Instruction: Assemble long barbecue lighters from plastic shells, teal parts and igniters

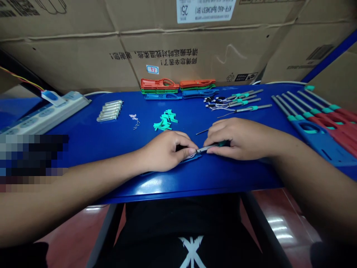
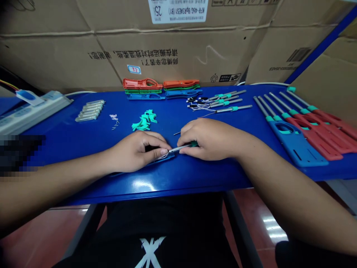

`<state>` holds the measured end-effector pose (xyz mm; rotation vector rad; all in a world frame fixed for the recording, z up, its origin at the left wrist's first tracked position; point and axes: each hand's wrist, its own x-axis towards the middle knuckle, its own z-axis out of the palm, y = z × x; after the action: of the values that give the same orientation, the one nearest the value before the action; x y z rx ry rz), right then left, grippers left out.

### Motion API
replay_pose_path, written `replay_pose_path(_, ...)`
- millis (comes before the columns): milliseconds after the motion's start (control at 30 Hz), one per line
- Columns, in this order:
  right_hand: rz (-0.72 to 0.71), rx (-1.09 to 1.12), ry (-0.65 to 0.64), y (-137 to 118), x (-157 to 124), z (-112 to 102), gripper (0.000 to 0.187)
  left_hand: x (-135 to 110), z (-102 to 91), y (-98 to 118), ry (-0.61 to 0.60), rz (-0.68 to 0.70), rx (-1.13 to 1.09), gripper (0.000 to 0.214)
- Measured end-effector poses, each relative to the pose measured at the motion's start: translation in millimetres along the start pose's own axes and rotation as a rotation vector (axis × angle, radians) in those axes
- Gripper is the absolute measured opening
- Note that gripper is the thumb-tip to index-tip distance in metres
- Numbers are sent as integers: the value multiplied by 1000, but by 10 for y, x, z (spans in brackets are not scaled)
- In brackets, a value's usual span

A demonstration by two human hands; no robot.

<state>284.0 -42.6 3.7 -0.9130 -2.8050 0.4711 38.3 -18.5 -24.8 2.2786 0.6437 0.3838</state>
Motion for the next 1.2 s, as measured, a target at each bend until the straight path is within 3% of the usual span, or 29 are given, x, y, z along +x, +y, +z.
replay_pose_path(767, -24, 53, 4, -24, 6, 34, 24, 26, 25, 12, 25, -70, -79, 12)
replay_pose_path(1200, 5, 104, -40, -60, 36, 35, 25, 8, 42, 19, 51, -22, -21, 8)
